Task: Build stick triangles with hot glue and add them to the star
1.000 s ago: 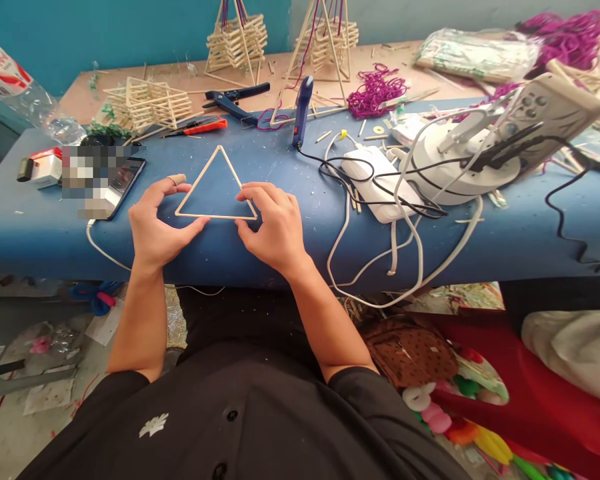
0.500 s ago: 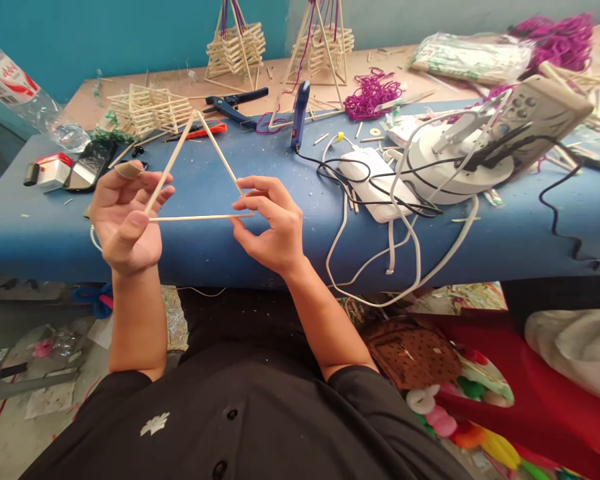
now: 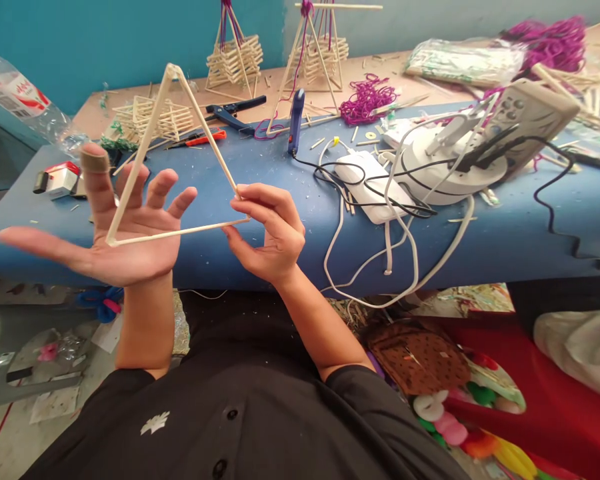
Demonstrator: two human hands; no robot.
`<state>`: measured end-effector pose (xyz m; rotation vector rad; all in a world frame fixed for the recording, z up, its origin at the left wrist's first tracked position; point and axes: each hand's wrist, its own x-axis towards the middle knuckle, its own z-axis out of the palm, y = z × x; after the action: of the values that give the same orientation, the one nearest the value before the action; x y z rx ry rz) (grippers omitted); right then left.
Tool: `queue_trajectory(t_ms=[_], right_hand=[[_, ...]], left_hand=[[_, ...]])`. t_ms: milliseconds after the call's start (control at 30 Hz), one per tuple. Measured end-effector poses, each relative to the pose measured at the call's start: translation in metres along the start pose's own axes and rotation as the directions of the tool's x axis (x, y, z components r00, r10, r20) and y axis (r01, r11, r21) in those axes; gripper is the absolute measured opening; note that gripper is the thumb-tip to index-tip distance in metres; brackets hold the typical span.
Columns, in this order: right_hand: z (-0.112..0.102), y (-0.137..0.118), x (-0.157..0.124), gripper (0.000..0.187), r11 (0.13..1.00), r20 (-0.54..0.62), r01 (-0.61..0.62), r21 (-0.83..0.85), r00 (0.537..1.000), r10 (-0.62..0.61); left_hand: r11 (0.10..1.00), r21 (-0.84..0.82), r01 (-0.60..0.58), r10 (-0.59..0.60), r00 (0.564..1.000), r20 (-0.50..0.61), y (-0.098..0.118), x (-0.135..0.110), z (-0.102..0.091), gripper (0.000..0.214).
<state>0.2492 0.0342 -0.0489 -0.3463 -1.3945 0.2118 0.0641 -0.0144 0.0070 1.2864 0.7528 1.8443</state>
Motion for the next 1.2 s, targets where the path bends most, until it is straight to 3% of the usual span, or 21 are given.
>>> queue_trajectory(t_ms=[233,467,633,767,933,1067,1200], right_hand=[[0.004,-0.003,0.0,0.036,1.0,-0.087,-0.007,-0.028,0.996,0.005],[0.005,0.0,-0.004,0.033,0.997,-0.066,-0.03,-0.07,0.997,0.025],[-0.006,0.004,-0.005,0.055,0.993,0.043,-0.112,0.028,0.993,0.11],[-0.02,0.005,0.002,0.047,0.978,0.151,-0.197,0.066,0.971,0.185],[-0.024,0.006,0.015,0.04,0.978,0.355,-0.202,-0.043,0.912,0.204],[-0.017,0.003,0.014,0.012,0.966,0.351,-0.23,-0.117,0.9,0.257],[-0.015,-0.002,0.011,0.01,0.932,0.292,-0.298,-0.208,0.89,0.35]], left_hand=[[0.998,-0.03,0.059,-0.058,0.998,0.022,-0.036,-0.025,0.033,0.049],[0.992,0.125,0.021,0.003,0.982,-0.186,-0.039,-0.039,0.062,0.018],[0.989,0.138,0.054,-0.021,0.972,-0.234,-0.036,-0.033,0.055,0.016],[0.983,0.167,0.081,-0.038,0.968,-0.248,-0.033,-0.03,0.045,0.022],[0.983,0.161,0.084,-0.038,0.962,-0.271,-0.03,-0.026,0.037,0.029],[0.982,0.173,0.075,-0.022,0.957,-0.29,-0.032,-0.026,0.033,0.026],[0.974,0.214,0.073,-0.003,0.951,-0.309,-0.038,-0.027,0.029,0.026]])
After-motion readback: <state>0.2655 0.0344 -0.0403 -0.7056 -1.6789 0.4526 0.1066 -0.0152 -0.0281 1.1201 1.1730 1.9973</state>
